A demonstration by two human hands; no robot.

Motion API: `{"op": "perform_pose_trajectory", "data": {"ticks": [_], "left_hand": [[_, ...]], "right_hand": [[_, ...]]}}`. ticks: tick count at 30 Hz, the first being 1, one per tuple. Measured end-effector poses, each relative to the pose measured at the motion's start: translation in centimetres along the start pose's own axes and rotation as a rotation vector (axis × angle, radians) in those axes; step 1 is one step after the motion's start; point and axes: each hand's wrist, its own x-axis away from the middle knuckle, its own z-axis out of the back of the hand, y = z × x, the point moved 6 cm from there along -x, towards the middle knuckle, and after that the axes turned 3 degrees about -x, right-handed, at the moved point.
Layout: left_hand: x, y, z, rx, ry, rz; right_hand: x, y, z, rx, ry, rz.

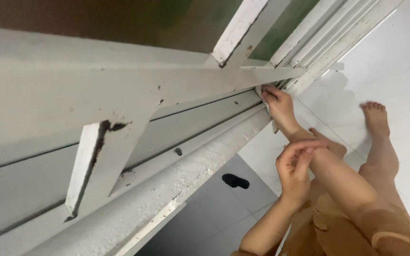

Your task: The person wipes the white metal window frame and sill using a cloth. They systematically clean the horizontal bars and vertical edges of the frame.

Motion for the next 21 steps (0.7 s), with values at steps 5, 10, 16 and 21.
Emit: {"op": "perform_pose_trajectory", "data": {"ticks": [5, 10, 16, 21], "left_hand": [[0.1, -0.4, 0.8, 0.052, -0.025, -0.005], [0.6, -0.9, 1.1, 0.06, -0.002, 0.068], [0.5, -0.8, 0.5, 0.023, -0.027, 0.026], [0.3, 0.5, 0.6, 0.085, -0.054, 0.023]], "right_hand": [[-8.4, 13.8, 0.1, 0.252, 0.072, -0.061], [-2.9, 5.2, -0.9, 0.09, 0.047, -0.04], [1.1, -1.6, -2.0, -0.07, 0.047, 0.131], [-2.0, 2.1, -1.2, -0.178, 0.104, 0.033]]}}
